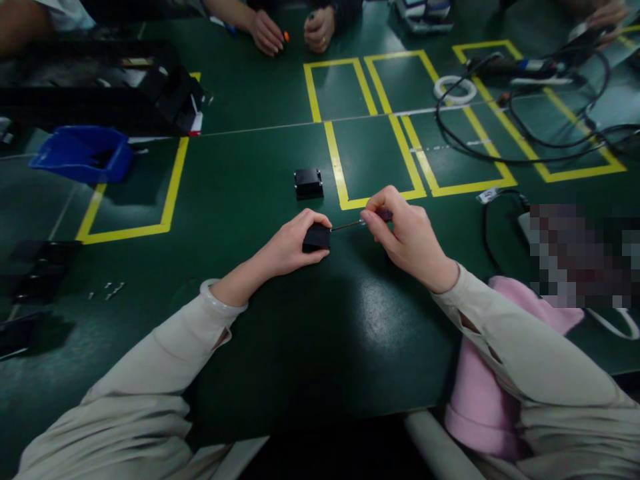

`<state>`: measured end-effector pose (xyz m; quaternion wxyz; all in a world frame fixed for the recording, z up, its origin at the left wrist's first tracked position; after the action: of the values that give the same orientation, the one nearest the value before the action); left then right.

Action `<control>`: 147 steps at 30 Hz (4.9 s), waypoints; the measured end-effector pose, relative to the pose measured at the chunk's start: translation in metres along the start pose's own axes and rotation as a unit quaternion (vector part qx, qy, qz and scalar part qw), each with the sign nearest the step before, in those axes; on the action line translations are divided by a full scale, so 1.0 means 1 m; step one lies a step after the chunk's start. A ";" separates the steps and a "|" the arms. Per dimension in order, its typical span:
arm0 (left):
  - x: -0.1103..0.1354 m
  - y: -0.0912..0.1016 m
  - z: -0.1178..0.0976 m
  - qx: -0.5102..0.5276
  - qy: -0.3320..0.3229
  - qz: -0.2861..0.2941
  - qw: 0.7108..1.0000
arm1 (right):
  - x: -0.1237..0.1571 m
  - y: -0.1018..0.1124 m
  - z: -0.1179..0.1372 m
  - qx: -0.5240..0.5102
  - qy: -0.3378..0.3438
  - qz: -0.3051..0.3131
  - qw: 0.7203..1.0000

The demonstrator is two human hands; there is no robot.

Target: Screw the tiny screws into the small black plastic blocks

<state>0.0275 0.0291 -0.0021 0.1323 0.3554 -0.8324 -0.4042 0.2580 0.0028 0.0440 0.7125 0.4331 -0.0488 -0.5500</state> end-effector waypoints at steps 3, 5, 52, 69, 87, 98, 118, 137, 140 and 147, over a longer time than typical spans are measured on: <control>0.000 0.000 -0.001 -0.001 0.000 0.002 1.000 | 0.000 0.000 0.002 -0.001 0.007 -0.005 1.000; 0.000 0.000 -0.001 -0.002 0.003 0.004 1.000 | -0.001 0.000 0.003 -0.007 0.015 -0.005 1.000; -0.001 0.000 0.000 0.006 0.002 -0.001 1.000 | 0.001 0.001 -0.002 0.007 -0.010 -0.002 1.000; -0.001 0.001 0.000 0.003 0.016 0.006 1.000 | 0.000 0.002 0.000 0.007 -0.030 0.021 0.999; 0.000 0.001 -0.001 0.003 0.002 0.004 1.000 | 0.000 0.002 -0.001 0.007 -0.037 0.016 0.999; 0.000 0.001 0.000 0.002 0.009 0.006 1.000 | 0.000 0.003 -0.001 0.003 -0.047 0.020 0.999; 0.000 0.001 0.000 0.003 0.004 0.003 1.000 | -0.001 0.002 -0.001 -0.024 -0.026 0.015 0.999; 0.000 0.001 -0.001 0.002 -0.002 -0.005 1.000 | -0.001 0.002 0.002 0.007 -0.061 0.044 0.997; 0.000 0.001 -0.001 0.000 -0.005 -0.004 1.000 | 0.000 0.000 -0.001 -0.018 -0.056 0.024 0.998; 0.000 0.001 -0.001 0.000 -0.005 -0.003 1.000 | 0.000 0.000 -0.003 0.010 -0.035 -0.005 0.999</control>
<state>0.0280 0.0292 -0.0008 0.1267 0.3559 -0.8320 -0.4063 0.2595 0.0041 0.0418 0.7035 0.4207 -0.0768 -0.5677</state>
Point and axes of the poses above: each hand's wrist, its own x-axis away from the middle knuckle, its own y-axis out of the back of the hand, z = x × y, the point moved 2 cm from there along -x, towards the middle knuckle, and after that the axes turned 7 degrees about z, right-handed, at the moved point
